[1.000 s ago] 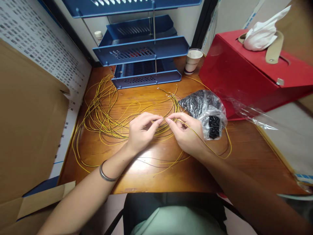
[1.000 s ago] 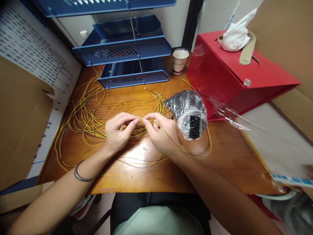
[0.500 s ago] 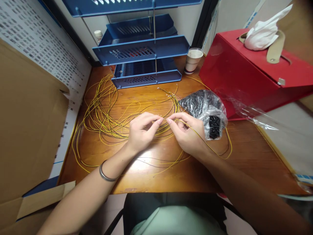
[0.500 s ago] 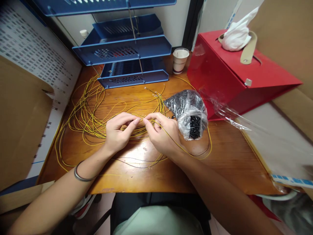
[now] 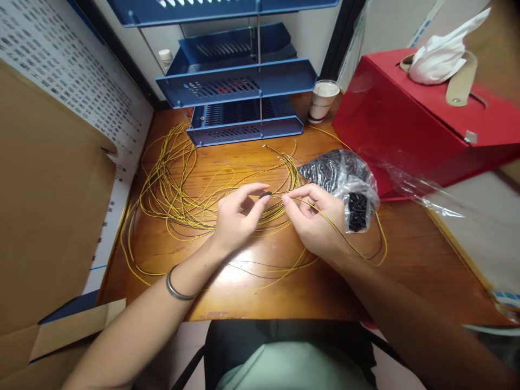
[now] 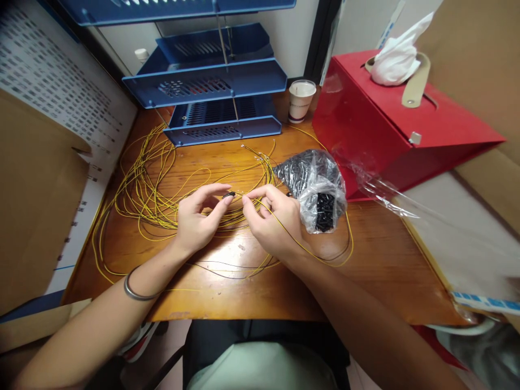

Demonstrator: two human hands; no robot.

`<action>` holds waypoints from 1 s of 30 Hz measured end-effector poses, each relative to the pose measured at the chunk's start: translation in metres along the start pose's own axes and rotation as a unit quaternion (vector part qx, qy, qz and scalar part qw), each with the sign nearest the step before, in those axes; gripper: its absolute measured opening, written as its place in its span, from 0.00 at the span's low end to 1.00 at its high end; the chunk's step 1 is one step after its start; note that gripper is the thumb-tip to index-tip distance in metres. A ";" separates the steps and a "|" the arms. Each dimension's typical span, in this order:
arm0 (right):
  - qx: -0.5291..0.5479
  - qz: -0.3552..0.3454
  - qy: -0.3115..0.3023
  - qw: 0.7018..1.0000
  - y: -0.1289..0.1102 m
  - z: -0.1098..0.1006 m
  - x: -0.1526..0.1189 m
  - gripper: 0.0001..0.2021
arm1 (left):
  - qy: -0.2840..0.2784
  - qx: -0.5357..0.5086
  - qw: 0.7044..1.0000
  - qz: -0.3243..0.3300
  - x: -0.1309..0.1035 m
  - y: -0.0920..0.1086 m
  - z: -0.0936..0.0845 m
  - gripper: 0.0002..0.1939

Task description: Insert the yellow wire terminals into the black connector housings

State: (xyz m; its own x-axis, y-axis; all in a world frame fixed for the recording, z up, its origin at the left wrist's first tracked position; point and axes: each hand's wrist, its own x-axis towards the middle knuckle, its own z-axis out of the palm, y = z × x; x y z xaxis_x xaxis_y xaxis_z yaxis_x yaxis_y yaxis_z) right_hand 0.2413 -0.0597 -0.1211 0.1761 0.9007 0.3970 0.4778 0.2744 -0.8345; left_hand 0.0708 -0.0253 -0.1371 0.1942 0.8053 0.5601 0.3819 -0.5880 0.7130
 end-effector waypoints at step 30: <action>-0.025 -0.004 0.019 1.000 0.000 0.003 -0.003 0.05 | -0.004 0.000 1.000 0.017 0.001 0.006 -0.001 0.06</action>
State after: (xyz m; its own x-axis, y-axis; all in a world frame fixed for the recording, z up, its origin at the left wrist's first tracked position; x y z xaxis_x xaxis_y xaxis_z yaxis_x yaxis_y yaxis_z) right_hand 0.2387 -0.0617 -0.1236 0.2035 0.8852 0.4183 0.5211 0.2638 -0.8117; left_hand 0.0725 -0.0282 -0.1324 0.2138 0.7849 0.5815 0.3751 -0.6156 0.6930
